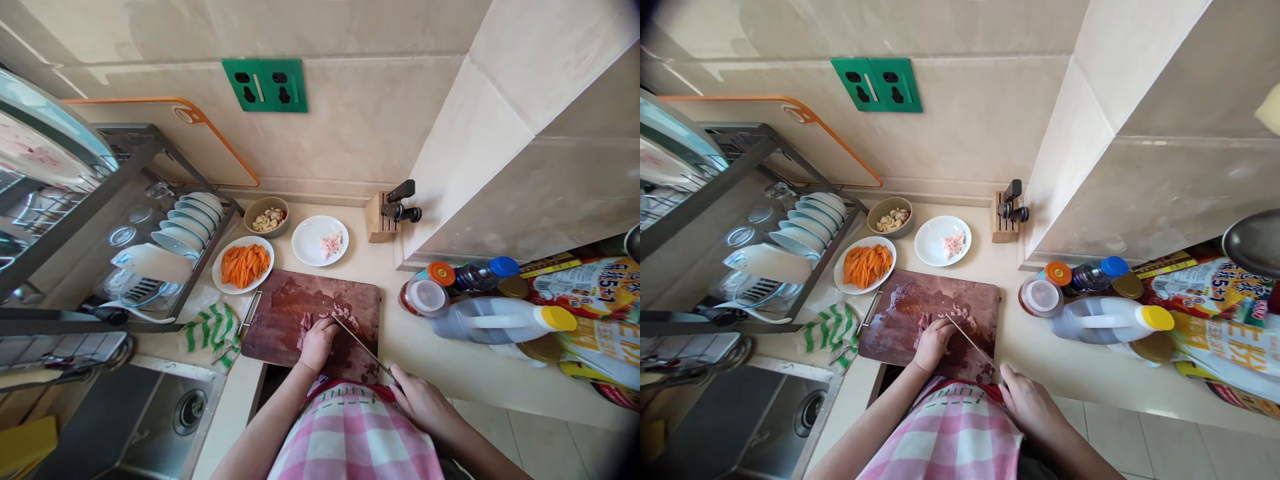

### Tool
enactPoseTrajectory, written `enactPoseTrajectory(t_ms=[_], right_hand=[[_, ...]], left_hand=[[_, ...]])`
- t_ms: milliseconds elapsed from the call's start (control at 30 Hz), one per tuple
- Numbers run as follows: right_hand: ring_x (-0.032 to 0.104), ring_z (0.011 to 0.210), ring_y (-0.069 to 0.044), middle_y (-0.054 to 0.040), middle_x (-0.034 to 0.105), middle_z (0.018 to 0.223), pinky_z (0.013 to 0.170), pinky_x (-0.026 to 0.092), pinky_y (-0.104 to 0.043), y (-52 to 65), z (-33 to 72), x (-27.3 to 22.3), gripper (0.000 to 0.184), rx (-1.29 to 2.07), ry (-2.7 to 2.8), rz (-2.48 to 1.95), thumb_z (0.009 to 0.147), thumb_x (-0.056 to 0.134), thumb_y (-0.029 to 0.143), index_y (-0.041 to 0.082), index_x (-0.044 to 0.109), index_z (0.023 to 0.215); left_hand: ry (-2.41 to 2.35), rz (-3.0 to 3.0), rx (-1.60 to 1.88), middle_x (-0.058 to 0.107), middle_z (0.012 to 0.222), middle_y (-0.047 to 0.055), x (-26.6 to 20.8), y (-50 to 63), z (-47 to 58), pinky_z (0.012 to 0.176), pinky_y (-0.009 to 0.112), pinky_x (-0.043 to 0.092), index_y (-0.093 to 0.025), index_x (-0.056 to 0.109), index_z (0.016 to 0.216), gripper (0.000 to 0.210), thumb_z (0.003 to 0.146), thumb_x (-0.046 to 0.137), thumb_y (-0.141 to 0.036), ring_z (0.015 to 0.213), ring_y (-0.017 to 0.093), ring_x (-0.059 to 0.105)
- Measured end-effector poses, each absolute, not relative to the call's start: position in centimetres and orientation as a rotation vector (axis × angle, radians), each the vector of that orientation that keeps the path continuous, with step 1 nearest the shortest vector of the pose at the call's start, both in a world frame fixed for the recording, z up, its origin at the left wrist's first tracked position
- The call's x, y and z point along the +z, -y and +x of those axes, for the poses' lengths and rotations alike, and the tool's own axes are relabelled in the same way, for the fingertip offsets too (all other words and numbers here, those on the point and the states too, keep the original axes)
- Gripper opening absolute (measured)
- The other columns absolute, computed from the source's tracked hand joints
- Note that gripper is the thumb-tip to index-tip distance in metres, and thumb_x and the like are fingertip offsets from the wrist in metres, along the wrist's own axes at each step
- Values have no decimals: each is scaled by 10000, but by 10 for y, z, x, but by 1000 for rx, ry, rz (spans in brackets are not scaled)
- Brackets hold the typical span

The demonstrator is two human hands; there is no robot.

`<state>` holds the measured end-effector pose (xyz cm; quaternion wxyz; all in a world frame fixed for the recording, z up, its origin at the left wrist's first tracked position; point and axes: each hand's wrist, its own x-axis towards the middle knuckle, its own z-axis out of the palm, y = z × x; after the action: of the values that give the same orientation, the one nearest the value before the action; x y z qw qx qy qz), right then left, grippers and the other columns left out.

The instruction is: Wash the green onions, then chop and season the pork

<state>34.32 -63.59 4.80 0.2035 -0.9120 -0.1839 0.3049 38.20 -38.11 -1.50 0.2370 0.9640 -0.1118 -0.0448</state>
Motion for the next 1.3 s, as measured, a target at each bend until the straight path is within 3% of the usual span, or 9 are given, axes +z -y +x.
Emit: enactPoseTrajectory(t_ms=[233, 500, 800, 1033, 1300], right_hand=[[647, 776, -217, -93, 676, 861, 591, 377, -251, 627, 346, 41, 249, 907, 503, -2575, 882, 310, 226, 180, 474, 1064], [641, 747, -213, -63, 669, 823, 587, 378, -245, 657, 334, 48, 242, 822, 526, -2513, 888, 298, 302, 219, 503, 988], [647, 795, -218, -92, 686, 864, 615, 397, -250, 623, 349, 39, 279, 906, 466, -2537, 884, 322, 260, 189, 480, 1103], [642, 783, -207, -51, 682, 845, 610, 396, -241, 662, 335, 40, 258, 897, 405, -2443, 885, 309, 342, 236, 514, 999], [646, 766, -195, -67, 684, 844, 581, 361, -231, 612, 358, 55, 232, 883, 508, -2550, 892, 316, 260, 205, 488, 1038]], left_hand=[[346, 2621, -40, 621, 1051, 24, -17, 378, 378, 878, 287, 449, -240, 648, 1017, 246, 857, 477, -167, 970, 162, 538], [404, 2675, 43, 633, 1015, 38, -19, 376, 379, 838, 293, 463, -216, 642, 1002, 223, 829, 521, -142, 927, 174, 540], [396, 2641, 64, 644, 1000, 41, -22, 372, 376, 867, 301, 464, -219, 652, 980, 222, 852, 486, -145, 948, 165, 561], [409, 2661, 60, 639, 999, 46, -20, 370, 377, 844, 287, 473, -202, 638, 995, 220, 839, 502, -127, 944, 166, 560], [381, 2692, 18, 639, 986, 46, -16, 373, 380, 845, 299, 465, -211, 654, 943, 205, 816, 525, -116, 923, 175, 561]])
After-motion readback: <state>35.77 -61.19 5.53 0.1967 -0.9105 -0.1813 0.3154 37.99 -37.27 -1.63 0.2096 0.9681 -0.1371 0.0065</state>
